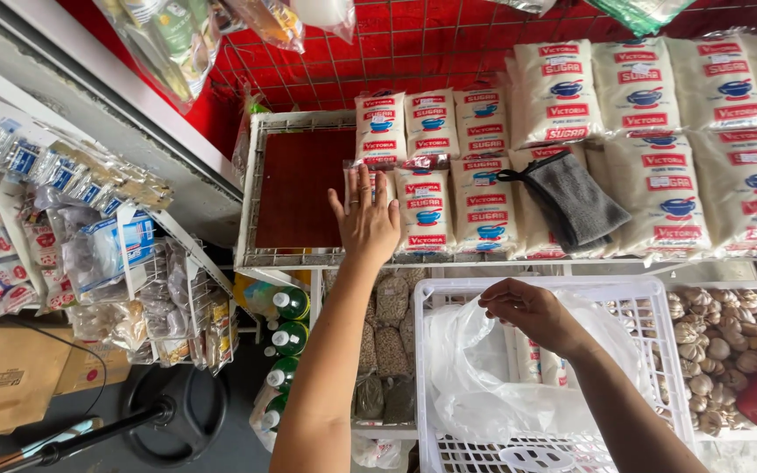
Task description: The person picks up bags of sugar from a basket, wipes them by hand, and places them onto a grocery shelf.
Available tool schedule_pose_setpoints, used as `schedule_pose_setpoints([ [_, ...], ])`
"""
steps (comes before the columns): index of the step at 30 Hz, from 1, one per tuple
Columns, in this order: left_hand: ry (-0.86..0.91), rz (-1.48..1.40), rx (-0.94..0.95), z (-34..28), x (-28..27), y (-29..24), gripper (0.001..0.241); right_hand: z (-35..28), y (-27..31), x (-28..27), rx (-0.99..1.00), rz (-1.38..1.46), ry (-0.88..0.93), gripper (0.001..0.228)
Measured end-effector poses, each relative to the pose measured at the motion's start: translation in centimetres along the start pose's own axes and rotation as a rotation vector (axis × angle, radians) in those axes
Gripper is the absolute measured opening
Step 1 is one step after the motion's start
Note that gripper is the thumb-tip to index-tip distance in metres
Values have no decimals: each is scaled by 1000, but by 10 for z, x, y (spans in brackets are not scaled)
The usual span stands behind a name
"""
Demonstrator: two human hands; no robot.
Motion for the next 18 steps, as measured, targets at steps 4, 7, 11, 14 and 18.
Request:
schedule_pose_setpoints([
  [4,-83,-79,51,1,34,-40,64,-7,-15,-16,22,-7,-41,25],
  [7,-121,-161,104,-2,33,-65,67,-11,-18,-20,25,9,-50,25],
  [11,-140,-136,106,1,15,-75,69,-14,-19,-25,37,-1,-52,24],
  [14,-118,-99,113,-7,18,-71,68,-19,-23,-21,27,-9,-43,25],
  [18,-147,-125,175,1,28,-69,66,-13,-25,-19,10,0,-33,25],
])
Point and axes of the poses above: each hand's wrist, its own z-axis towards the middle knuckle, its own x-axis out of the palm, y = z × x, the point moved 9 cm from there along z, towards the middle knuckle, and after that the axes turned 14 degrees about -y, right-handed, at the moved point
